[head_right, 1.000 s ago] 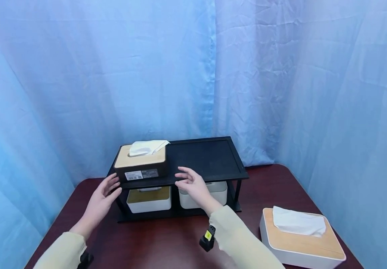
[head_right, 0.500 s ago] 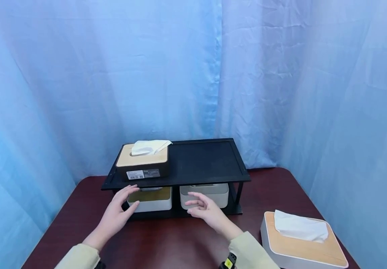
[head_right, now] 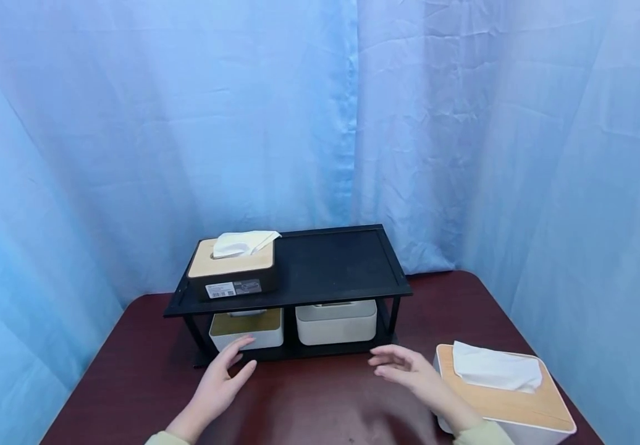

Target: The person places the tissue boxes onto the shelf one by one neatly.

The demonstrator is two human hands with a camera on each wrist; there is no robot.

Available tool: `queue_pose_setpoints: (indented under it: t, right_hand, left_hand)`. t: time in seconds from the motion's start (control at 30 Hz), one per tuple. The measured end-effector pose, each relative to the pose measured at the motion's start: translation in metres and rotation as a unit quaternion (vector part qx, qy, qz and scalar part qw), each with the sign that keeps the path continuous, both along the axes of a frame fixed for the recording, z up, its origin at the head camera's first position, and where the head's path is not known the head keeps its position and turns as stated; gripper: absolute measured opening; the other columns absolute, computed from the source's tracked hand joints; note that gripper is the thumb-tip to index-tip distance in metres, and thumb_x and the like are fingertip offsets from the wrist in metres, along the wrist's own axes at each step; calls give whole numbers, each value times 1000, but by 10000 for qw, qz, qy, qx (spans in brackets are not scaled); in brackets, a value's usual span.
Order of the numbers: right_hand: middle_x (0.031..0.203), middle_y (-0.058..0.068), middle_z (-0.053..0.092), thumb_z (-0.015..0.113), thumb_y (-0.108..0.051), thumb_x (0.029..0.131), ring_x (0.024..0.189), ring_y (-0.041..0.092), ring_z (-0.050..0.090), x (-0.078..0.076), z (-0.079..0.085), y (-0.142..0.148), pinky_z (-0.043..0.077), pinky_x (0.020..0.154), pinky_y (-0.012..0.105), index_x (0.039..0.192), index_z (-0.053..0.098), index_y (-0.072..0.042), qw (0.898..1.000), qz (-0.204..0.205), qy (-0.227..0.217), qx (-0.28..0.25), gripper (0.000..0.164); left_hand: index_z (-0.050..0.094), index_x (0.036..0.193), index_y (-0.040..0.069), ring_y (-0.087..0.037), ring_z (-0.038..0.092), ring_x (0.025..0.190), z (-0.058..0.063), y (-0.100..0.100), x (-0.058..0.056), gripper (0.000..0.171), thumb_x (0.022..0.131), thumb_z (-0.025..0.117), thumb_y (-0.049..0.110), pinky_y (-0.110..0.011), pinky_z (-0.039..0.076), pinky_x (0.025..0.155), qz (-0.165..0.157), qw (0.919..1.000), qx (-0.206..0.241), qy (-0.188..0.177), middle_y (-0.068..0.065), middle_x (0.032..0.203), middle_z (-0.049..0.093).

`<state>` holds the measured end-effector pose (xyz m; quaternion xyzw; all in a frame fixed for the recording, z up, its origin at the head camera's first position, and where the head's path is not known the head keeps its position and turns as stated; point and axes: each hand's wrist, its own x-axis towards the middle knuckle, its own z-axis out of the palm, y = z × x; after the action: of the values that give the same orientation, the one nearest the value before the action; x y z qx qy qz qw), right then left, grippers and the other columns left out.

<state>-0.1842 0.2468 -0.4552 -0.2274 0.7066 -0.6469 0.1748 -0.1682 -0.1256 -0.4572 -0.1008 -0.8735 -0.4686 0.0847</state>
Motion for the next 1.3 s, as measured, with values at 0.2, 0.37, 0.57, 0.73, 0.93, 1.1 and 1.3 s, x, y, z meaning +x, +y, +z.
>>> queue_pose_setpoints:
  t: [0.2, 0.37, 0.57, 0.73, 0.93, 1.1, 1.3]
  right_hand:
    - [116, -16, 64, 43, 2, 98, 102, 1, 62, 12, -1, 59, 50, 85, 18, 125, 57, -27, 9978, -365, 497, -234, 42]
    - [115, -13, 66, 45, 8, 94, 102, 1, 63, 25, 0, 104, 52, 82, 19, 128, 55, -4, 9883, -982, 1155, 161, 37]
    - [106, -35, 53, 61, -8, 91, 88, -15, 55, 39, -3, 147, 45, 69, 9, 119, 58, 3, 9087, -2631, 1990, 2557, 30]
    - [130, 0, 48, 67, -29, 88, 110, 7, 45, 41, -14, 173, 43, 83, 34, 124, 53, 4, 8574, -2951, 1600, 3902, 51]
    - [135, 49, 10, 63, -44, 88, 113, 73, 11, 37, -39, 199, 19, 81, 75, 139, 35, -2, 8522, -2640, 999, 4405, 72]
    - [141, 49, -3, 60, -47, 89, 125, 68, 0, 35, -48, 210, 24, 85, 75, 149, 18, -4, 8674, -2386, 243, 4359, 84]
    - [145, 39, -16, 58, -35, 93, 136, 42, -18, 34, -61, 222, 19, 91, 72, 150, -7, -37, 9063, -2144, -23, 3642, 87]
  left_hand:
    - [51, 133, 6, -36, 40, 132, -10, 16, -1, 44, 93, 60, 23, -52, 39, 101, -310, 9992, 194, -185, -19, 140, 46]
    - [41, 141, 10, -39, 33, 136, -15, 29, 3, 55, 94, 59, 30, -58, 33, 104, -614, 9941, 474, -760, -21, 147, 35]
    - [35, 145, 10, -43, 27, 137, -24, 44, 8, 60, 94, 59, 30, -63, 28, 104, -881, 9878, 774, -1020, -23, 150, 27]
    - [34, 145, 8, -47, 23, 137, -32, 52, 10, 61, 94, 59, 29, -65, 28, 102, -1008, 9822, 982, -1243, -27, 151, 21]
    - [31, 147, 11, -53, 17, 136, -43, 61, 11, 66, 92, 62, 29, -70, 25, 99, -1039, 9765, 1092, -1538, -31, 151, 12]
    - [30, 148, 15, -55, 17, 134, -48, 71, 9, 70, 89, 66, 29, -72, 25, 97, -1132, 9738, 1044, -1672, -32, 150, 9]
    - [29, 149, 18, -52, 19, 135, -49, 82, 3, 75, 86, 70, 31, -70, 27, 98, -1269, 9710, 1083, -1715, -30, 150, 9]
